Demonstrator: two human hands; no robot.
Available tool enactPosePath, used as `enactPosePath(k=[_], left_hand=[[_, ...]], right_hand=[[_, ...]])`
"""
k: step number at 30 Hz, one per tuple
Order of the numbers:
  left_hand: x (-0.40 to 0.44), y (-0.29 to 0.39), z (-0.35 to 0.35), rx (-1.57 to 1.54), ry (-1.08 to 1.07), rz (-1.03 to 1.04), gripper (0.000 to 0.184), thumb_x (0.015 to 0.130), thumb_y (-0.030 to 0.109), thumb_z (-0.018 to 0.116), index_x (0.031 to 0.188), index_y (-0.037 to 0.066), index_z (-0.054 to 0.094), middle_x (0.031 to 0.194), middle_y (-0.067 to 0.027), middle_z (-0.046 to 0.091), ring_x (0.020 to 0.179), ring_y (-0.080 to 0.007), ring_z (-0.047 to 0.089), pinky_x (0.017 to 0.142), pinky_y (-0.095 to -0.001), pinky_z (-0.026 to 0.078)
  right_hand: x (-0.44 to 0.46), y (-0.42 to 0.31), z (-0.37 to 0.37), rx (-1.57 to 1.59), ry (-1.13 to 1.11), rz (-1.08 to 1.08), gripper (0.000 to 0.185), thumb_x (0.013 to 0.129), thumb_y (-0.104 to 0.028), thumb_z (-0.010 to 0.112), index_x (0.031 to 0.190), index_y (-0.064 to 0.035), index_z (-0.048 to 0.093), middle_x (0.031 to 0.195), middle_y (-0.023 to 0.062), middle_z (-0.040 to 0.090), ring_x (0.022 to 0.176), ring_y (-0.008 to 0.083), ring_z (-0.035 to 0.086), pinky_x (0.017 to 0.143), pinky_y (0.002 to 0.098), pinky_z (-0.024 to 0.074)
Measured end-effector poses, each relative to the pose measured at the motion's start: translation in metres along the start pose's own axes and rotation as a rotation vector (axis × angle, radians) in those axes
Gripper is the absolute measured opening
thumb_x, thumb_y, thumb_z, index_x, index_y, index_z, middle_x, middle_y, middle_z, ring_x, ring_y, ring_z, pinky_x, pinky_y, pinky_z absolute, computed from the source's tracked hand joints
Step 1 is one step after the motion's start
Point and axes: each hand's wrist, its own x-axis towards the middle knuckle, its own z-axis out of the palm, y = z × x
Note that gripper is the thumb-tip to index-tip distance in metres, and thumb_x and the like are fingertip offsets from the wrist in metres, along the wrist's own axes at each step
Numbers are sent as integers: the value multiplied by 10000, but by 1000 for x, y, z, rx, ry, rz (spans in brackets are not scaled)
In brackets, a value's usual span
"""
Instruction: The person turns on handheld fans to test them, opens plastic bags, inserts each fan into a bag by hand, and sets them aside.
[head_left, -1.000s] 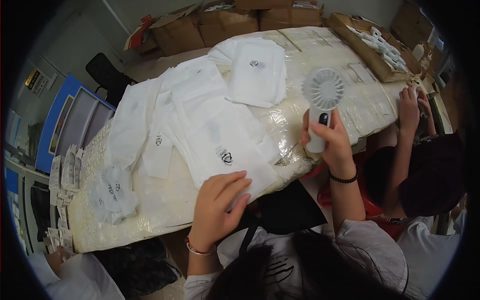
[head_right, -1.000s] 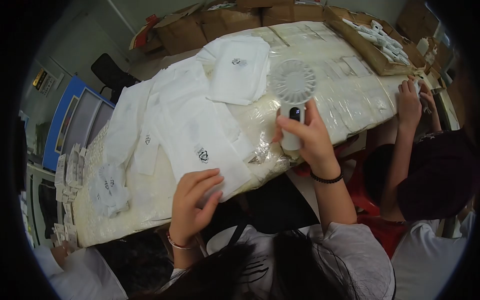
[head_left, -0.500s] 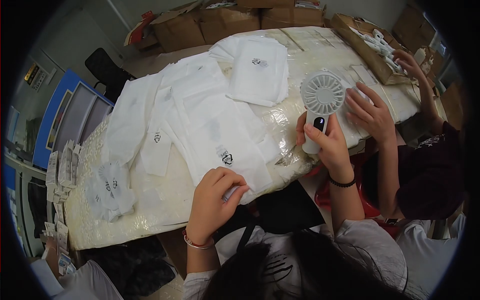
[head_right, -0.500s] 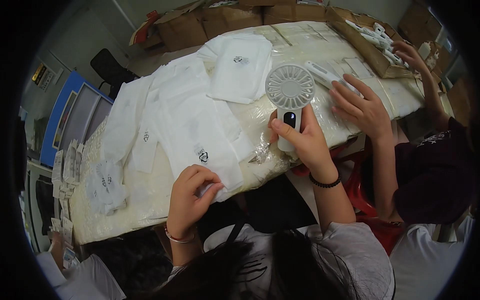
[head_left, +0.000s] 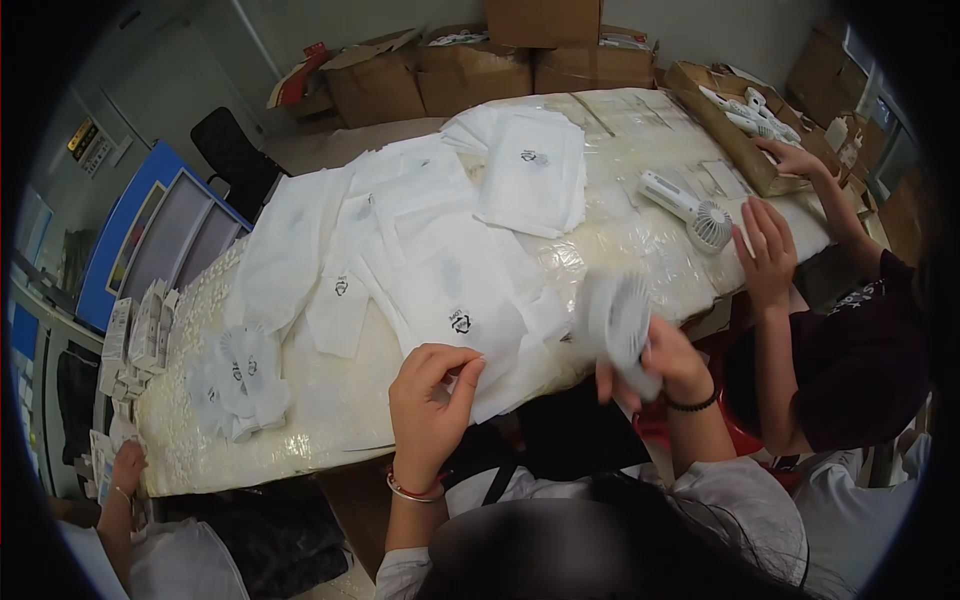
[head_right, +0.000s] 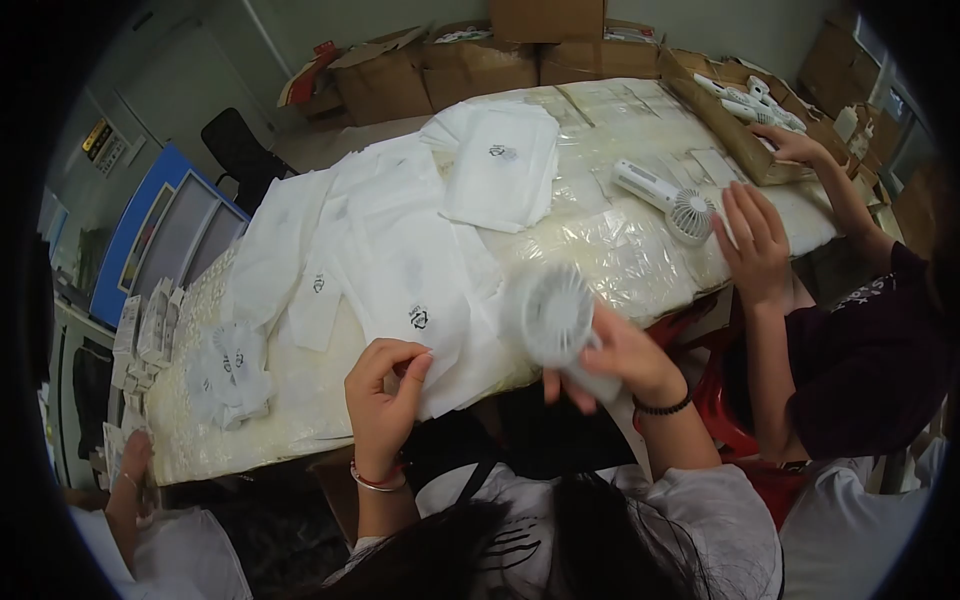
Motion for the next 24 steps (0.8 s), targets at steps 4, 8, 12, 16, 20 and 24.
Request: enactPosePath(k=[4,8,12,16,20,24], left_hand=[[-4,9,4,-46,-30,7,67,767,31,682,820,17,644,781,-68,617,679,-175,563,621,-268,453],[-10,13,12,-164,-106,12,79,773,12,667,832,14,615,795,-73,606,682,-176,550,630,-260,442],[-17,11,4,-573,-73,-156,83,771,-28,639,826,5,587,796,-85,593,724,-208,548,659,-274,433],[-20,12,5,-213,-74,223,131,747,-44,644,847,9,578,820,-86,590,742,-232,549,669,-297,430],[-24,18,31,100,-4,491,237,669,-38,670,875,67,617,858,-43,584,737,-239,548,661,-339,420],[-22,27,34,205,61,539,288,660,-2,679,930,76,617,862,-23,576,779,-216,544,697,-332,405]], right_hand=[[-5,20,34,255,-224,210,941,865,-152,601,1464,-129,-124,1041,291,585,581,218,641,476,263,517],[7,34,37,301,-254,331,872,884,-154,577,1472,-115,-65,1003,270,603,552,191,625,493,246,514],[10,40,33,209,-202,339,738,914,-145,535,1481,-121,63,945,227,624,575,187,632,482,243,502],[7,44,42,284,-7,217,668,940,-165,493,1470,-132,87,924,212,605,558,207,605,487,268,497],[9,54,59,430,135,43,571,987,-257,396,1455,-142,90,897,189,576,531,209,565,476,289,482],[6,56,76,-120,270,14,585,1010,-327,311,1469,-113,18,884,134,557,568,141,541,543,243,478]])
